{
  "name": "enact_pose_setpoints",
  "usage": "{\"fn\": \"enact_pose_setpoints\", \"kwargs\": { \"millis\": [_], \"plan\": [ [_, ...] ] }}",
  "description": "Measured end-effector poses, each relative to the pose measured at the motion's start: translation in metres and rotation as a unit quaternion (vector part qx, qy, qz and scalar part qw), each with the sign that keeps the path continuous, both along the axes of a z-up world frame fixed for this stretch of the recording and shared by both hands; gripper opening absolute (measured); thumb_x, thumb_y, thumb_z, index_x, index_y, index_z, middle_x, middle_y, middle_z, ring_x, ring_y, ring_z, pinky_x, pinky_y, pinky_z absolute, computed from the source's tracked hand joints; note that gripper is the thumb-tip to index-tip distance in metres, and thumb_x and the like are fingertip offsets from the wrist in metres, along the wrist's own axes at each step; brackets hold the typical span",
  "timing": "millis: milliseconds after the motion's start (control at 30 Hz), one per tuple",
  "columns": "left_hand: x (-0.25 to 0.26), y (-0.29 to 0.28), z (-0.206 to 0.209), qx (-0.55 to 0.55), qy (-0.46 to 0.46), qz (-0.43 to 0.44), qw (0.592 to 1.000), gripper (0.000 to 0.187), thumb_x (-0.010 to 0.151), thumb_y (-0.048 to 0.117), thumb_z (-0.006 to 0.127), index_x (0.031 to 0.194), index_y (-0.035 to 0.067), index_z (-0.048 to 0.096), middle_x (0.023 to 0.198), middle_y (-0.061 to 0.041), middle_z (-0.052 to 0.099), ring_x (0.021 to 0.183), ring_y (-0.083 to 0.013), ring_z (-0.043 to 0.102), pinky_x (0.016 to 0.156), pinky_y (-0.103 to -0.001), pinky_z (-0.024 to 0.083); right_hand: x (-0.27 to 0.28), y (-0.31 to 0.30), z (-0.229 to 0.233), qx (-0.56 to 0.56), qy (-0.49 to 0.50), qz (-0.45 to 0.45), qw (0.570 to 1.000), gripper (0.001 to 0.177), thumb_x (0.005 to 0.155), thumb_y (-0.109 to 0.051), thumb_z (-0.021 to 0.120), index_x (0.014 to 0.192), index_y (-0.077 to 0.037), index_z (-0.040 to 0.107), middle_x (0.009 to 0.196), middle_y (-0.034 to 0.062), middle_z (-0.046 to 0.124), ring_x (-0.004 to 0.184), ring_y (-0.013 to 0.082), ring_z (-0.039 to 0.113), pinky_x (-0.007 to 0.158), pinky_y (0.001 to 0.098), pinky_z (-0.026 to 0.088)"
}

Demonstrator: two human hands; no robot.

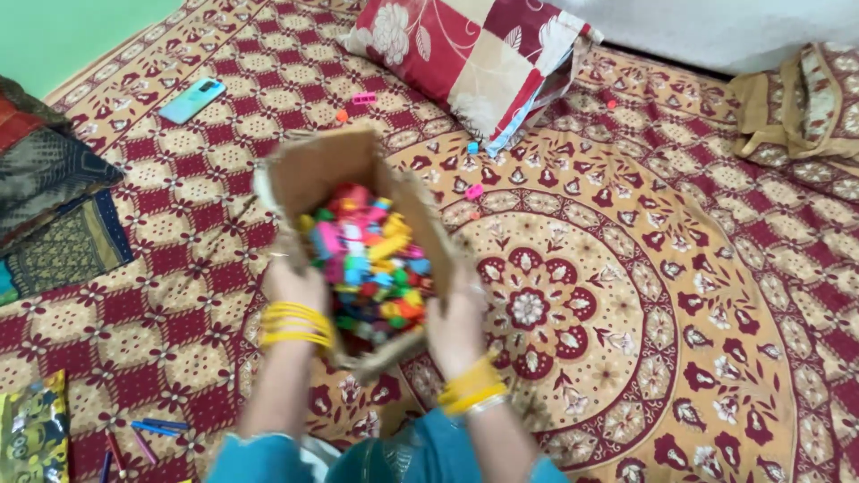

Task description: Organizing and picking up colorful toy blocks from a bed into a cardboard box.

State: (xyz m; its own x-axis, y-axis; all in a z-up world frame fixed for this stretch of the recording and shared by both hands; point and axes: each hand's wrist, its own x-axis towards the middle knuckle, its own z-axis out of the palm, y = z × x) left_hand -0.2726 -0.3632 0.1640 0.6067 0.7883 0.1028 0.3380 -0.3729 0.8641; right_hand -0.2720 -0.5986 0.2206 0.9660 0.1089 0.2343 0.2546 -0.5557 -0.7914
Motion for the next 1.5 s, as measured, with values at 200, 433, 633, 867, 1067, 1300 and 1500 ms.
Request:
{"fn": "enact_pose_setpoints", "kwargs": {
  "millis": [200,433,633,867,1067,1300,1500],
  "plan": [
    [0.007,0.149,-0.048,0.04,-0.071,-0.078,0.994,0.067,0.078,-0.011,0.052,0.145,-0.002,0.051,0.142,-0.023,0.06,0.134,-0.0283,0.057,0.111,-0.037,0.043,0.0,0.082,0.008,0.003,0.065,0.064,0.996,0.078,0.086,0.001,0.062,0.155,0.006,0.027,0.134,0.0314,0.054,0.121,0.0445,0.056,0.106,0.046,0.046],
    [0.049,0.176,-0.016,0.048,0.082,-0.044,0.995,0.071,0.084,-0.008,0.056,0.152,0.005,0.047,0.142,-0.019,0.061,0.13,-0.0271,0.06,0.108,-0.036,0.044,0.025,0.143,-0.026,0.007,-0.025,0.043,0.999,0.083,0.08,-0.001,0.067,0.151,0.012,0.027,0.141,0.0352,0.045,0.127,0.051,0.048,0.11,0.0508,0.039],
    [0.054,0.172,0.007,-0.141,0.029,-0.019,0.989,0.055,0.094,0.01,0.058,0.149,0.008,0.055,0.136,-0.014,0.067,0.117,-0.0258,0.064,0.102,-0.035,0.049,0.045,0.168,-0.029,-0.035,-0.051,0.026,0.998,0.082,0.08,-0.006,0.067,0.149,0.012,0.027,0.145,0.0342,0.043,0.126,0.0509,0.047,0.109,0.0536,0.04],
    [0.064,0.169,0.04,0.069,0.193,0.017,0.979,0.067,0.086,0.006,0.073,0.149,0.013,0.051,0.137,-0.023,0.061,0.126,-0.0373,0.059,0.105,-0.044,0.047,0.076,0.186,-0.05,-0.039,-0.058,0.058,0.996,0.081,0.082,-0.007,0.064,0.151,0.014,0.026,0.143,0.0328,0.044,0.123,0.0504,0.048,0.108,0.0538,0.04],
    [0.089,0.204,0.028,0.077,0.179,0.01,0.981,0.074,0.081,0.003,0.074,0.15,0.015,0.049,0.142,-0.023,0.057,0.13,-0.0362,0.057,0.109,-0.042,0.045,0.099,0.213,-0.051,-0.045,-0.08,0.07,0.993,0.085,0.082,-0.011,0.068,0.15,0.016,0.024,0.141,0.0333,0.044,0.126,0.0494,0.047,0.11,0.0548,0.037],
    [0.114,0.249,0.001,0.086,0.183,-0.021,0.979,0.075,0.081,-0.001,0.069,0.151,0.015,0.048,0.144,-0.021,0.057,0.131,-0.0334,0.057,0.109,-0.041,0.045,0.122,0.242,-0.028,-0.077,-0.013,0.043,0.996,0.093,0.082,-0.019,0.074,0.152,0.011,0.021,0.15,0.0294,0.038,0.131,0.0453,0.045,0.108,0.0539,0.039],
    [0.097,0.187,0.06,0.125,0.278,-0.005,0.953,0.084,0.085,0.011,0.072,0.159,0.009,0.032,0.148,-0.024,0.051,0.142,-0.0387,0.043,0.117,-0.048,0.032,0.117,0.216,-0.037,0.026,-0.018,0.123,0.992,0.077,0.098,-0.03,0.064,0.158,0.003,0.027,0.159,0.0278,0.033,0.144,0.043,0.038,0.118,0.0517,0.033]
  ]
}}
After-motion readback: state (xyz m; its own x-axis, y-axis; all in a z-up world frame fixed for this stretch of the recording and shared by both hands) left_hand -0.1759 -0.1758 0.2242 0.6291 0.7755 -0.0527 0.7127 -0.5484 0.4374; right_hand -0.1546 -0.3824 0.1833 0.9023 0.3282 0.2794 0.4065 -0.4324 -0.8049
